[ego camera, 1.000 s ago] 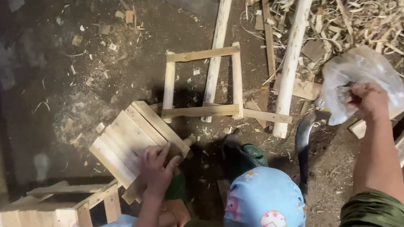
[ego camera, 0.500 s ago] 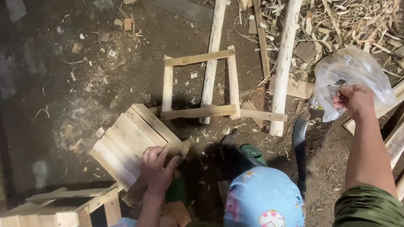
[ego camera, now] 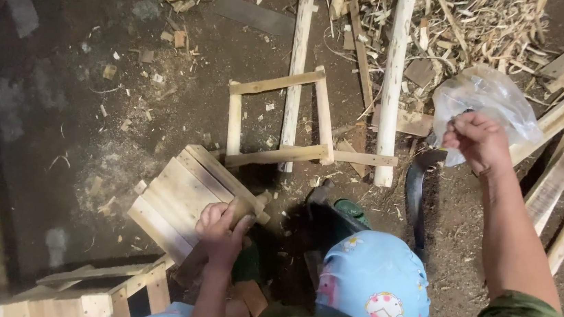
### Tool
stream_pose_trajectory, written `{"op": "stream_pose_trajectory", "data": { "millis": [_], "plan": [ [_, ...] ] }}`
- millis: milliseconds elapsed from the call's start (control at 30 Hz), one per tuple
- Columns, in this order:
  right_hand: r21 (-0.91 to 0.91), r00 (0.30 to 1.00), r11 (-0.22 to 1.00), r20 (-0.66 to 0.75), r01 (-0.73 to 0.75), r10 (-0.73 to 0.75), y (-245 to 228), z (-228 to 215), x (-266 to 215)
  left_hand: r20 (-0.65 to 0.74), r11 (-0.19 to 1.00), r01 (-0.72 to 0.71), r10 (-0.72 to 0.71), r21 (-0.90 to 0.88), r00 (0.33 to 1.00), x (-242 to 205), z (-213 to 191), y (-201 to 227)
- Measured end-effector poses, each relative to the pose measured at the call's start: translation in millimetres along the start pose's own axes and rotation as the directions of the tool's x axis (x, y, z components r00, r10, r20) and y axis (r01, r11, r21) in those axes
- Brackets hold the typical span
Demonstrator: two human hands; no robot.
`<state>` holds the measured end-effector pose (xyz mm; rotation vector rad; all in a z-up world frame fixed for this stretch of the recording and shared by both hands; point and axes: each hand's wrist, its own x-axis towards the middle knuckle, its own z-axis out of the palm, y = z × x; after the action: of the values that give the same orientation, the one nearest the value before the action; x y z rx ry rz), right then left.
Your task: Assembling a small wooden structure by nailing boards together using a hammer.
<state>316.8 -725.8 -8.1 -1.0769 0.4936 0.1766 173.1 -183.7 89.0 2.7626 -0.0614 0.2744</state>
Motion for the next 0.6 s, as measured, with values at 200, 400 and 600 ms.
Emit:
{"op": "stream_pose_trajectory", "data": {
  "millis": [200,400,600],
  "plan": [
    [0.166,0.958,0.986,0.278,0.026,-0.072,-9,51,-47,0.241,0.97,0.237,-0.243,0.055,0.939,-21,27,-29],
    [0.098,0.916,0.993,0.389,0.062,-0.095,-1,82,-81,0.157,0.975,0.16,-0.183,0.152,0.97,-32,49,-49],
    [-0.029,0.882,0.988,0.456,0.15,-0.121,-57,160,-142,0.175,0.976,0.181,-0.201,0.123,0.964,-34,62,-60]
  ]
}}
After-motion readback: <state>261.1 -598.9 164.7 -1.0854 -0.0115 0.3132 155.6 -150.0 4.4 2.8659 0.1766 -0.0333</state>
